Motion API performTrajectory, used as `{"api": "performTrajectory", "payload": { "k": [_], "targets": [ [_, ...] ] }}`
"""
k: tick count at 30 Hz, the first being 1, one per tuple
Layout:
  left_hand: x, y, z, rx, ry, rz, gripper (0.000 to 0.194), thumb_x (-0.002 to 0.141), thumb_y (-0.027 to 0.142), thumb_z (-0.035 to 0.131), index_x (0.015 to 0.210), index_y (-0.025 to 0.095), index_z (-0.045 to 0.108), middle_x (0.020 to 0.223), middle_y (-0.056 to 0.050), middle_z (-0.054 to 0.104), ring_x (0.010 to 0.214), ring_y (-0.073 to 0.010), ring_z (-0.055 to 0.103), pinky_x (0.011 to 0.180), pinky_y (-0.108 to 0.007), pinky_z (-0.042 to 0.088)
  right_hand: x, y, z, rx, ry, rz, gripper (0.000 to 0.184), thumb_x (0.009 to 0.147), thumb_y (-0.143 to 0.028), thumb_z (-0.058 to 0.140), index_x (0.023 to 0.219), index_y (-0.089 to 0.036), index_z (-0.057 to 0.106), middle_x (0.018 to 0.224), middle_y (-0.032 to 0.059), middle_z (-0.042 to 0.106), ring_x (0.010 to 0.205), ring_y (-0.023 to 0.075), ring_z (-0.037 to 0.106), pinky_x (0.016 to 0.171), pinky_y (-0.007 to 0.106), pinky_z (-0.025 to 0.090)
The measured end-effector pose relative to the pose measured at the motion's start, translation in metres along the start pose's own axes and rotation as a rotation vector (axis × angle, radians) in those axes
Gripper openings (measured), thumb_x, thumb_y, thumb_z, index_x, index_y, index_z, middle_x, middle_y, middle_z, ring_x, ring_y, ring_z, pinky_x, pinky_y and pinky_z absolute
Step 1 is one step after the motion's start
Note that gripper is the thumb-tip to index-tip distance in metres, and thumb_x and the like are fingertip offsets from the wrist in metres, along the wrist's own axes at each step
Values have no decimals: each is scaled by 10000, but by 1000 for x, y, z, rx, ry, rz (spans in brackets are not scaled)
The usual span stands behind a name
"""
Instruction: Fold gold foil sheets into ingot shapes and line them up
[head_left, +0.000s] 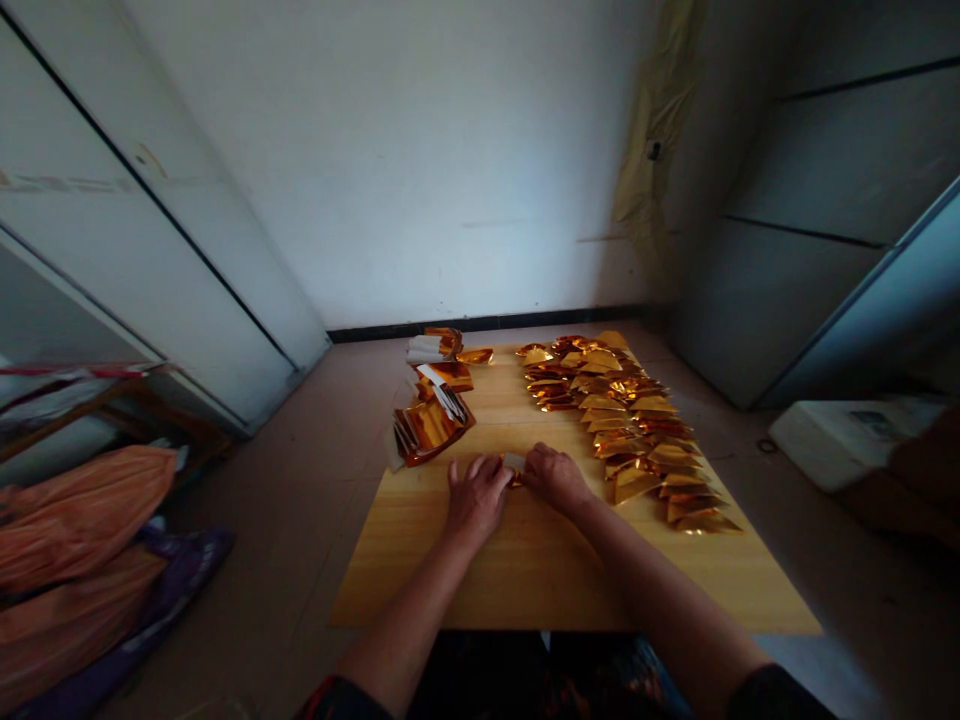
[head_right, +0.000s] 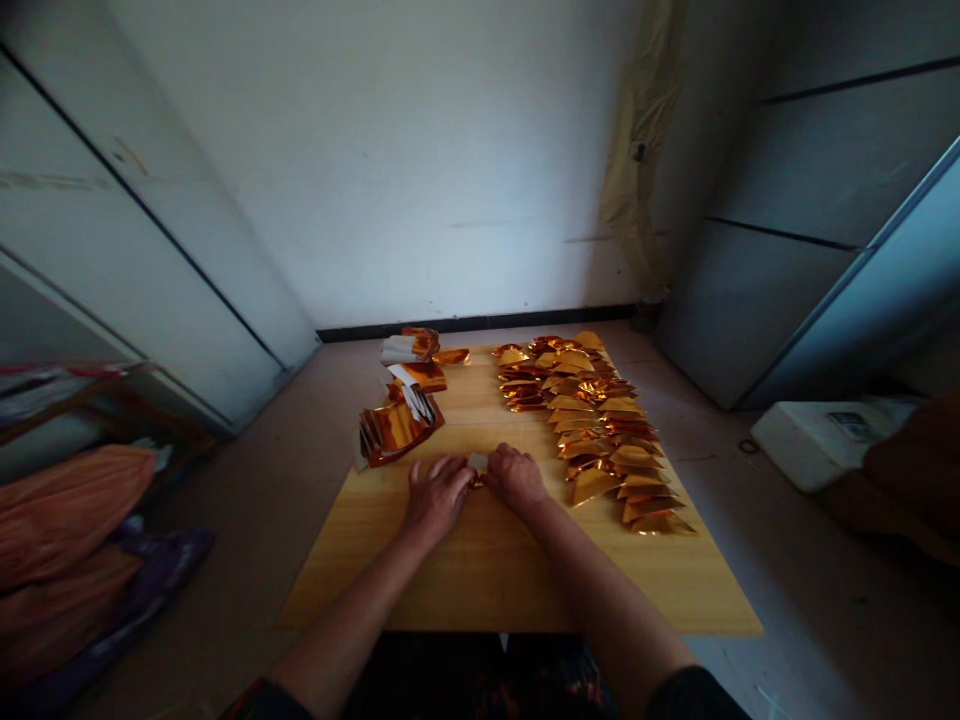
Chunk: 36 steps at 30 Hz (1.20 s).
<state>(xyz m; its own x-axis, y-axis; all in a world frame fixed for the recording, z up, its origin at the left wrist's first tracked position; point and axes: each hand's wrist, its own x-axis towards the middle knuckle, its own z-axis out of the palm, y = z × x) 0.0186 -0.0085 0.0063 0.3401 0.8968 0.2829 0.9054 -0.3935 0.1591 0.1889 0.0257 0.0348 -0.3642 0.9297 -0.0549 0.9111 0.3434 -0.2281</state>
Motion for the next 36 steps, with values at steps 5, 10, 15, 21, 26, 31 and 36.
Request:
{"api": "performTrajectory", "payload": {
  "k": [5, 10, 15, 21, 26, 31, 36],
  "targets": [
    [-2, -4, -3, 36, -42, 63, 344, 886, 176, 460, 1135, 397, 546, 1306, -26, 538, 1253, -276, 410, 1016, -701, 135, 0, 0, -1, 15, -6, 9, 215, 917, -313, 468, 923, -166, 624, 988, 78, 608, 865, 161, 603, 706, 228, 389],
    [-2, -8, -6, 41, -75, 109, 344, 883, 192, 476, 1140, 403, 564, 1328, -44, 510, 1260, -295, 398, 1018, -708, 121, 1, 1, 3, 34, 21, 14, 173, 895, -283, 497, 899, -167, 624, 969, 72, 607, 843, 153, 599, 702, 225, 384],
    [-2, -8, -6, 22, -77, 112, 303, 876, 201, 490, 1080, 387, 613, 1325, -48, 507, 1247, -296, 408, 1023, -711, 108, 1, 6, 10, 131, 74, -5, 122, 855, -200, 511, 867, -170, 629, 921, 53, 608, 810, 137, 584, 712, 215, 386],
    [-1, -6, -8, -11, -72, 91, 236, 858, 256, 532, 1031, 377, 638, 1302, -44, 526, 1232, -290, 416, 1016, -710, 121, 4, 17, 17, 303, 116, -30, 179, 780, -71, 498, 823, -164, 644, 876, 42, 622, 794, 121, 580, 712, 194, 398],
    [1, -3, -8, -59, -94, 28, 176, 870, 327, 520, 982, 345, 654, 1306, -38, 532, 1234, -285, 416, 1008, -698, 154, 5, 16, 19, 284, 117, -17, 91, 771, -169, 576, 838, -167, 636, 879, 36, 611, 759, 123, 569, 675, 199, 393],
    [6, 5, -9, -108, -109, -85, 124, 852, 325, 557, 901, 311, 670, 1297, -26, 552, 1233, -275, 420, 1008, -672, 169, 2, 10, 14, 225, 87, -1, 167, 759, -138, 555, 895, -175, 644, 930, 42, 616, 810, 136, 581, 713, 210, 390],
    [12, 15, -3, -185, -40, -226, 85, 822, 281, 598, 819, 274, 683, 1225, -27, 606, 1235, -274, 430, 1037, -640, 155, -7, 3, 8, 131, 64, -46, 240, 827, -114, 461, 951, -180, 655, 973, 63, 612, 877, 147, 570, 748, 221, 387]
  ]
}}
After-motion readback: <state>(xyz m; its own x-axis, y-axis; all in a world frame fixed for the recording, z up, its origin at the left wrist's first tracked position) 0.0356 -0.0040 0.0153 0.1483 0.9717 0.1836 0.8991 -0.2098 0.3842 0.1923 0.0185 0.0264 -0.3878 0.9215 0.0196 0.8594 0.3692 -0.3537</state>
